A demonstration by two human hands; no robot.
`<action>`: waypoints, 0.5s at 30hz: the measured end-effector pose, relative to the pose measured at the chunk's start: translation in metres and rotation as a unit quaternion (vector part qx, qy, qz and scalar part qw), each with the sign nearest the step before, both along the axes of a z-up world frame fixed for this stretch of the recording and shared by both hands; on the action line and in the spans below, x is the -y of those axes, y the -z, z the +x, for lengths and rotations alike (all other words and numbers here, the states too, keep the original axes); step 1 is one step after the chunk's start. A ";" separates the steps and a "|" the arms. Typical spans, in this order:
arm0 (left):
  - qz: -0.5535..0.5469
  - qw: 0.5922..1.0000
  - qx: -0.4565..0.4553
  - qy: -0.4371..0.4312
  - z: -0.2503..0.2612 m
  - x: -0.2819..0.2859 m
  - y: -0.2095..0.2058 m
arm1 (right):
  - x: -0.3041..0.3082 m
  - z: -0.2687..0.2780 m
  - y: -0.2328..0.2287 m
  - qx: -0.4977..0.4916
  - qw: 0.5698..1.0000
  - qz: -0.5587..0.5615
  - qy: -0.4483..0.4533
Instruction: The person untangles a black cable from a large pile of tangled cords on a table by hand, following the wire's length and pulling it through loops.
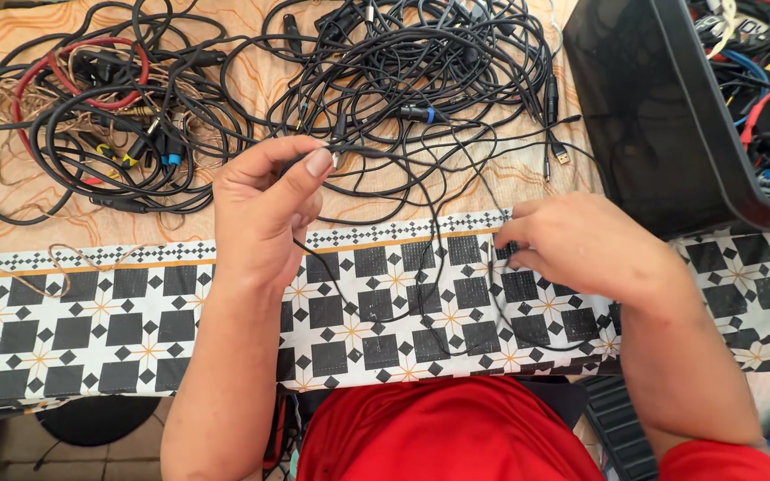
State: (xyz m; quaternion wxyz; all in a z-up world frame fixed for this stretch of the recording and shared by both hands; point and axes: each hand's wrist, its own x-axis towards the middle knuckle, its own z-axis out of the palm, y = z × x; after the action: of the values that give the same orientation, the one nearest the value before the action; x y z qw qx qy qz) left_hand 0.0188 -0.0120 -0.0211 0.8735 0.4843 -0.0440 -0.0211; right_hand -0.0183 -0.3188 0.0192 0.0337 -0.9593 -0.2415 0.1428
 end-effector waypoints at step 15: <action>-0.113 0.974 0.112 0.161 -0.015 -0.022 -0.004 | -0.094 0.025 0.031 -0.005 0.992 0.124 -0.019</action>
State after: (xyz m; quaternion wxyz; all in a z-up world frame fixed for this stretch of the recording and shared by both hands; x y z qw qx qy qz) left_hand 0.0041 0.0104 -0.0167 0.8972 0.3685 -0.2207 -0.1022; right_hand 0.0067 -0.2251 -0.0114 0.1506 -0.9422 -0.2753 0.1171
